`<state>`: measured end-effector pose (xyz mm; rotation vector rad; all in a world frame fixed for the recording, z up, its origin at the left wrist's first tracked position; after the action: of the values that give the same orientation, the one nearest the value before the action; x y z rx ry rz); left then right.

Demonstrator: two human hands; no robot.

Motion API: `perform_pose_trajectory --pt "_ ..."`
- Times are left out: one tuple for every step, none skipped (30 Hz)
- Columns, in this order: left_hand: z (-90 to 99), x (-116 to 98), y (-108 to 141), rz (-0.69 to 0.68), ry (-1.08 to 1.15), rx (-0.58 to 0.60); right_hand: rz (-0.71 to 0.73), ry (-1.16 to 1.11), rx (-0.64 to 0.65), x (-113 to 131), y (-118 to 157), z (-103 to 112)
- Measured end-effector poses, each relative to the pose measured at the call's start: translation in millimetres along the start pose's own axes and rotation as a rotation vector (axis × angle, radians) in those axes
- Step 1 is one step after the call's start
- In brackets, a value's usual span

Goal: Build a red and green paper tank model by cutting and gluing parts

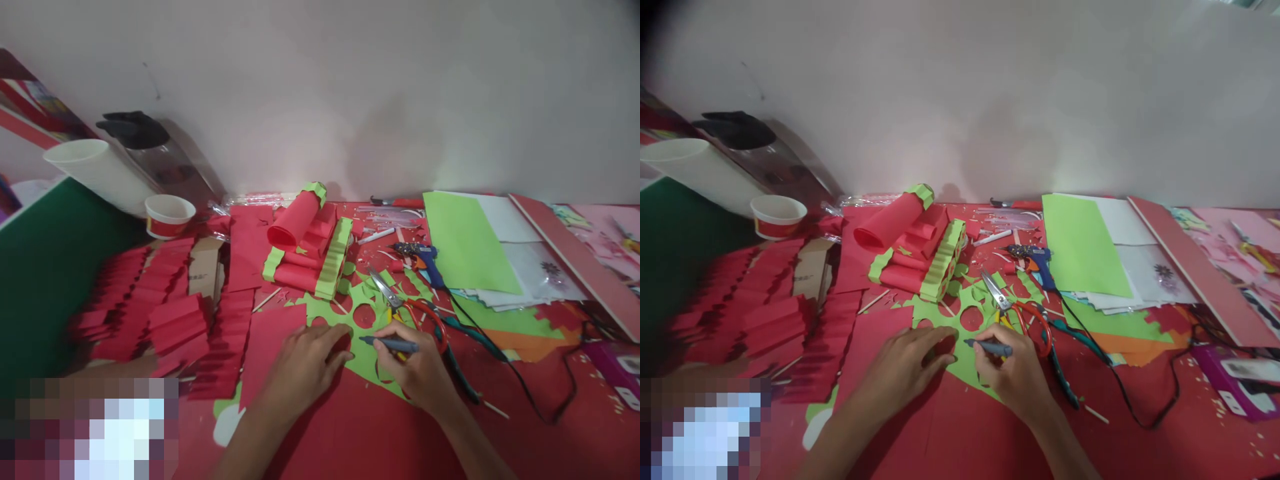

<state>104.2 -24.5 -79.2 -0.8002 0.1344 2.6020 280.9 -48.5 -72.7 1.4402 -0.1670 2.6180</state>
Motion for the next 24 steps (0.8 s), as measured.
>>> perform_pose_trajectory --pt "-0.3 0.2 -0.1 0.003 0.004 0.005 -0.002 0.000 -0.004 -0.7 0.2 0.0" --pt "-0.5 0.5 -0.3 0.006 0.006 0.009 -0.002 -0.003 -0.004 -1.3 0.4 -0.3" --pt "-0.7 0.7 -0.5 0.009 0.007 0.012 -0.004 -0.007 0.001 -1.9 0.7 -0.8" --pt "-0.7 0.8 -0.7 0.013 0.007 0.015 -0.006 -0.011 0.006 -2.2 0.9 -1.3" --pt "-0.7 0.8 -0.8 0.017 0.007 0.018 -0.006 -0.012 0.010 -2.3 1.1 -1.6" --pt "-0.6 0.7 -0.9 0.021 0.008 0.022 -0.006 -0.012 0.012 -2.3 1.1 -1.8" --pt "-0.6 0.4 -1.0 0.024 0.008 0.026 -0.005 -0.011 0.012 -2.1 1.1 -1.8" --pt "-0.4 0.1 -1.0 0.027 0.007 0.029 -0.004 -0.010 0.011 -1.9 1.0 -1.7" --pt "-0.2 -0.1 -1.0 0.030 0.005 0.029 -0.003 -0.012 0.010 -1.7 0.9 -1.7" --pt "0.0 -0.1 -1.0 0.034 0.003 0.027 -0.004 -0.015 0.012 -1.7 1.0 -1.9" --pt "0.1 -0.1 -0.9 0.038 0.001 0.024 -0.006 -0.019 0.015 -1.8 1.0 -2.3" --pt "0.1 0.0 -0.9 0.042 0.000 0.022 -0.008 -0.022 0.016 -1.9 1.1 -2.6" --pt "0.0 0.2 -0.8 0.045 0.001 0.021 -0.010 -0.024 0.015 -2.2 1.2 -2.8" --pt "-0.2 0.4 -0.7 0.049 0.002 0.022 -0.012 -0.025 0.013 -2.6 1.3 -3.0" --pt "-0.5 0.5 -0.6 0.051 0.004 0.024 -0.015 -0.025 0.009 -3.0 1.3 -3.0" --pt "-0.7 0.6 -0.6 0.053 0.007 0.026 -0.017 -0.026 0.006 -3.4 1.3 -3.1" --pt "-0.6 0.6 -0.5 0.055 0.009 0.027 -0.018 -0.027 0.005 -3.6 1.3 -3.2" --pt "-0.4 0.6 -0.5 0.057 0.010 0.027 -0.018 -0.029 0.007 -3.8 1.4 -3.4" --pt "0.0 0.5 -0.6 0.058 0.010 0.026 -0.017 -0.029 0.008 -3.9 1.4 -3.5" --pt "0.3 0.4 -0.6 0.058 0.009 0.025 -0.016 -0.029 0.007 -3.9 1.4 -3.5" --pt "0.7 0.3 -0.7 0.058 0.008 0.024 -0.015 -0.029 0.006 -3.9 1.4 -3.5" --pt "0.8 0.1 -0.8 0.057 0.007 0.025 -0.015 -0.031 0.004 -3.9 1.4 -3.5" --pt "0.8 0.1 -0.9 0.057 0.008 0.027 -0.017 -0.036 0.001 -3.9 1.3 -3.5" --pt "0.7 0.3 -1.0 0.060 0.009 0.028 -0.020 -0.042 -0.001 -3.9 1.2 -3.6"
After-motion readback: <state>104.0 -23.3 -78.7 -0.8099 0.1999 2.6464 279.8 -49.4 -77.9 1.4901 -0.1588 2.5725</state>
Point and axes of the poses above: each hand's wrist, its own y-axis away from the middle knuckle, its own z-axis out of the back of the hand, x = y × z, the point moved 6 cm from there along -y, towards the middle knuckle, and after that the axes turned 14 degrees about -x, right-handed, at the moved point
